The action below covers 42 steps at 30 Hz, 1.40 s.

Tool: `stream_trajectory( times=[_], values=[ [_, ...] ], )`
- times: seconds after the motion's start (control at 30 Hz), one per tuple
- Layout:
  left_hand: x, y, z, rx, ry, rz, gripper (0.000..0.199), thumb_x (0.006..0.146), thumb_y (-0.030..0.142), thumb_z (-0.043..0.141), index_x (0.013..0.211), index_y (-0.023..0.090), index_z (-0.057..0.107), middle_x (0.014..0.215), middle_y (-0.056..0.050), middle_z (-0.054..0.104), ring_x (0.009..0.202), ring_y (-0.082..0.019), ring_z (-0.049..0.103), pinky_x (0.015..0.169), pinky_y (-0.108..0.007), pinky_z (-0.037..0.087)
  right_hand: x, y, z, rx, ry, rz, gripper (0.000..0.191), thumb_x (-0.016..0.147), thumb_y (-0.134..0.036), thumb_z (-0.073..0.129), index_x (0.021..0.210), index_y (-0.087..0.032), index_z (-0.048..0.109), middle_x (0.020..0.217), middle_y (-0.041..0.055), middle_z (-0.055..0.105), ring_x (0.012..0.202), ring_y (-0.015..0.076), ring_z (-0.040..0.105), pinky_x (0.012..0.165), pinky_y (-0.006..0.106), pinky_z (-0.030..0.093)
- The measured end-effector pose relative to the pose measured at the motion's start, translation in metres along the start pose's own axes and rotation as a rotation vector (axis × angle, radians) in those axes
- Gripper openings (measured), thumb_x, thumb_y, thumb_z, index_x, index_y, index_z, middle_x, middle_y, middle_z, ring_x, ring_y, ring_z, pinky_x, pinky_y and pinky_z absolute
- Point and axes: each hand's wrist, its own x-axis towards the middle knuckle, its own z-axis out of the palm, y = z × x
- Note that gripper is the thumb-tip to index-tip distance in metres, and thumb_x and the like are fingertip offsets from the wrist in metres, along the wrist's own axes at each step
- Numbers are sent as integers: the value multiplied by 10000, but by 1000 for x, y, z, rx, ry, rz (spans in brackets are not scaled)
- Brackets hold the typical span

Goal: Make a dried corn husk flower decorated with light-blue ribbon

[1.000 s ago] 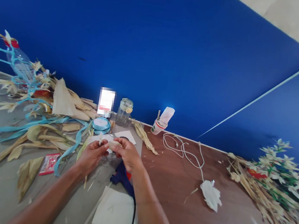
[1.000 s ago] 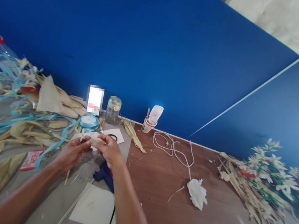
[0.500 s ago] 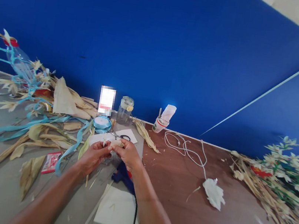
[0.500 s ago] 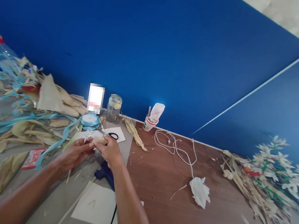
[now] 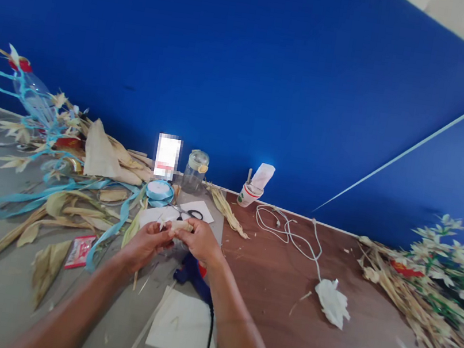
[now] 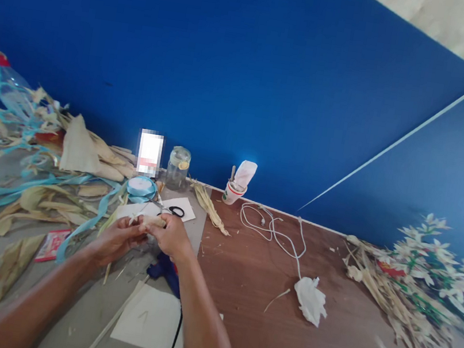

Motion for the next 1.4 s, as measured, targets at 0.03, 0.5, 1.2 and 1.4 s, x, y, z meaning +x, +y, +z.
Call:
stream_trajectory(
  times=[0.03,0.5,1.2,1.4],
  values=[
    [0,0,0,7,-1,9,249,533,226,844,620,137,628,623,3,614,547,-97,572,539,-216,498,0,0,0,17,-4,7,165,642,-305,691,661,-178,589,552,-62,462,541,91,378,515,205,296],
    [-7,5,6,-21,-108,19,273,548,266,834,596,138,597,575,12,539,535,-97,520,500,-214,438,-1,-3,0,298,-121,142,361,517,-399,788,662,-171,549,522,-77,465,461,58,343,450,208,231],
    [-3,-1,-3,-122,-167,-48,275,545,206,833,667,148,594,658,9,576,617,-113,573,569,-223,478,-2,-9,-3,437,-176,252,432,402,-360,854,639,-151,559,514,-67,531,425,37,380,423,195,225],
    [-5,2,-1,-119,-214,-20,275,549,238,834,656,142,600,618,14,557,564,-95,527,527,-215,446,-5,-15,-3,464,-171,270,456,373,-361,863,627,-156,544,513,-66,536,421,35,370,421,193,203]
  ],
)
